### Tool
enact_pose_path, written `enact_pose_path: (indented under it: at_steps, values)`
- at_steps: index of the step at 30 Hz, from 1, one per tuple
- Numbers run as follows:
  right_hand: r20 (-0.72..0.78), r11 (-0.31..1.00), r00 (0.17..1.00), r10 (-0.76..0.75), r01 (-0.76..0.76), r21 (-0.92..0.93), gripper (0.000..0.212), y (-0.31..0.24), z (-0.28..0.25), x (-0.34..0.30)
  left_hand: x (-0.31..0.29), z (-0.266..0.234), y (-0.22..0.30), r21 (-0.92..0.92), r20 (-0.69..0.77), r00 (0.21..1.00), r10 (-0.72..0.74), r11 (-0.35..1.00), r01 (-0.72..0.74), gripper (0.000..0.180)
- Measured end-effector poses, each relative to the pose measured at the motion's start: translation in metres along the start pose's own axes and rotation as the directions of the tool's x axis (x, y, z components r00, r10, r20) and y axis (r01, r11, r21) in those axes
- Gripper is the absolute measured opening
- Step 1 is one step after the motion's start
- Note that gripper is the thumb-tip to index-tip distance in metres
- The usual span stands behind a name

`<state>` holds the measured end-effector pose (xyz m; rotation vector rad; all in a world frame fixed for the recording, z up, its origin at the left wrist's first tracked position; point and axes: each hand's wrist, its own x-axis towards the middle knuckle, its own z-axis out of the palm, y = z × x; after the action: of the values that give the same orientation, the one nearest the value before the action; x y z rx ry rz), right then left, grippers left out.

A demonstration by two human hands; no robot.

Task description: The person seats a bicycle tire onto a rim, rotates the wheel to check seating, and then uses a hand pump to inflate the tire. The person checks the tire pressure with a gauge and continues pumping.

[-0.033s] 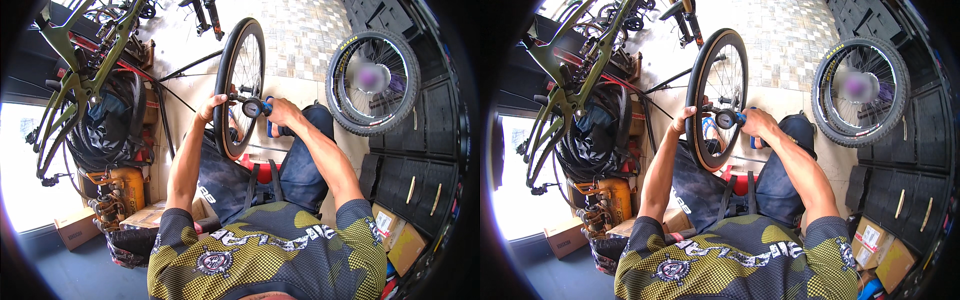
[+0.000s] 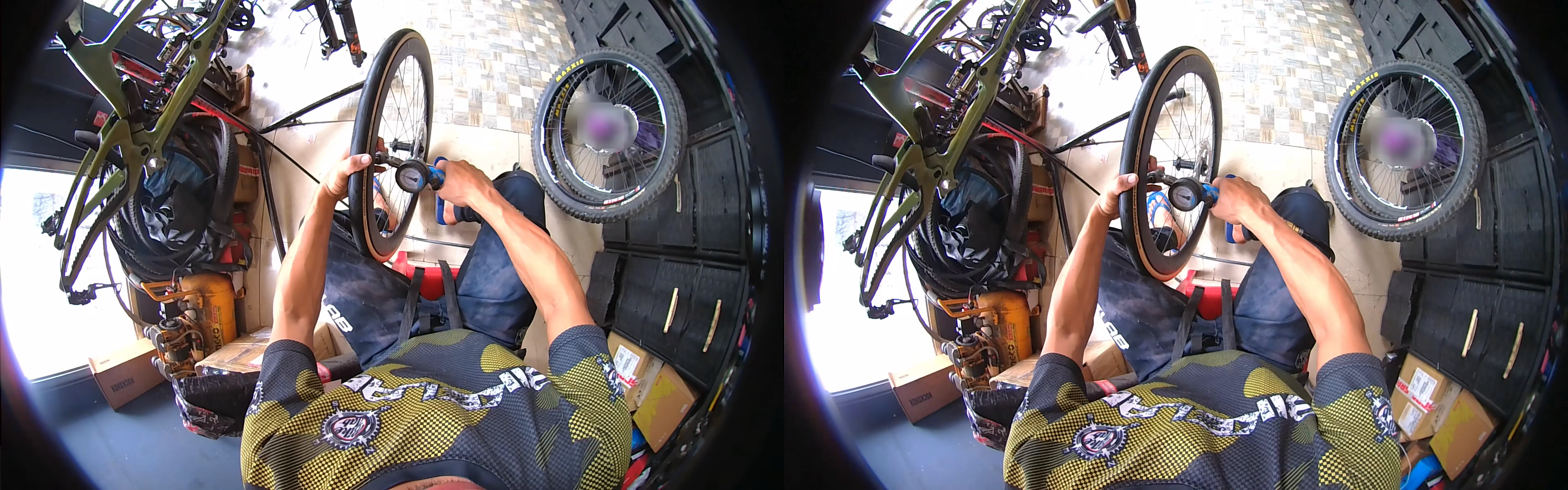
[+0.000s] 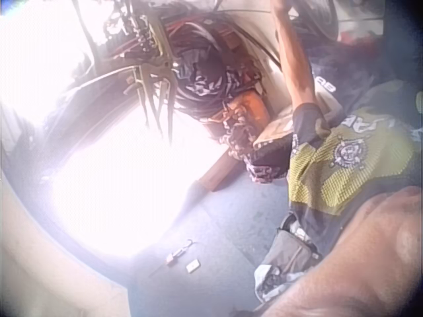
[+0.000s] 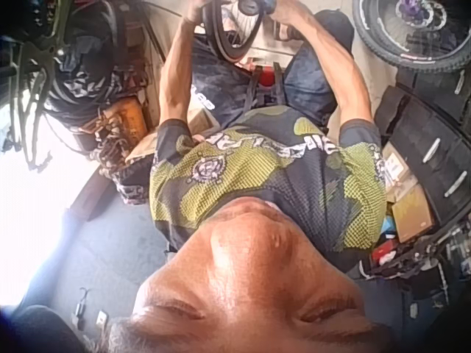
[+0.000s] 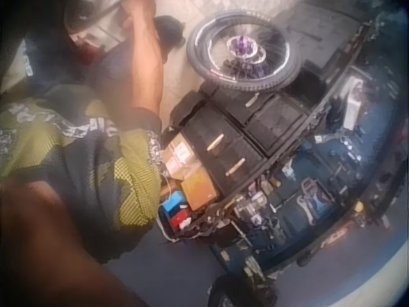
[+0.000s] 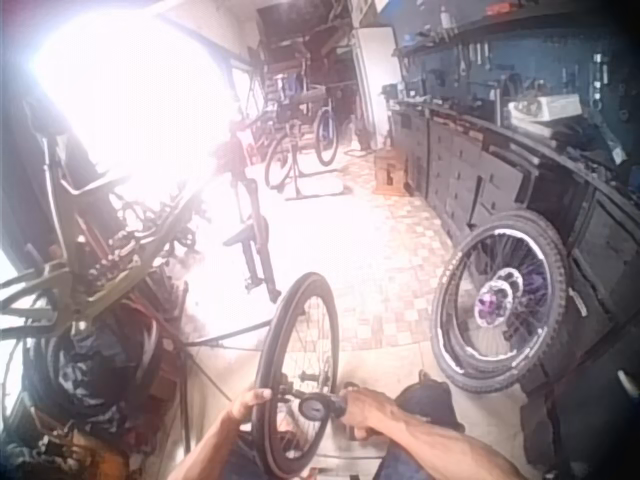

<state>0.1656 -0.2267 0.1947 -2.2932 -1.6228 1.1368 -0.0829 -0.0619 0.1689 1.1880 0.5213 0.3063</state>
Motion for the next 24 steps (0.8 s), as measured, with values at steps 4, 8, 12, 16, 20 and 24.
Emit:
enact_pose_path:
  at_steps: [4,8,12,16,20,24]
  values:
    - [-0.003,1.000,1.000,0.002,-0.002,0.006,0.035,0.000,-0.001,-0.001,0.001,-0.001,-0.001,0.005,0.004,1.000,0.006,1.000,-0.006,0.086]
    - [0.001,1.000,1.000,0.007,-0.007,0.002,0.035,-0.001,-0.002,0.000,0.001,-0.002,0.000,0.002,0.001,1.000,0.002,1.000,-0.002,0.087]
    - [-0.025,1.000,1.000,0.002,-0.002,0.020,0.036,0.000,-0.006,0.006,0.007,0.010,0.011,0.012,-0.066,0.995,0.081,0.997,-0.080,0.075]
    - [-0.010,1.000,1.000,-0.002,0.002,0.022,0.038,-0.002,-0.009,0.003,0.006,0.012,0.014,0.000,-0.035,0.997,0.073,0.997,-0.073,0.076]
    - [-0.069,0.999,0.997,-0.037,0.039,0.038,0.031,0.009,0.003,0.011,0.006,0.011,0.012,-0.001,-0.054,0.996,0.071,0.997,-0.072,0.078]
    - [-0.043,0.998,0.997,-0.061,0.062,0.033,0.035,0.007,0.000,0.012,0.007,0.006,0.009,-0.025,-0.051,0.997,0.060,0.998,-0.061,0.080]
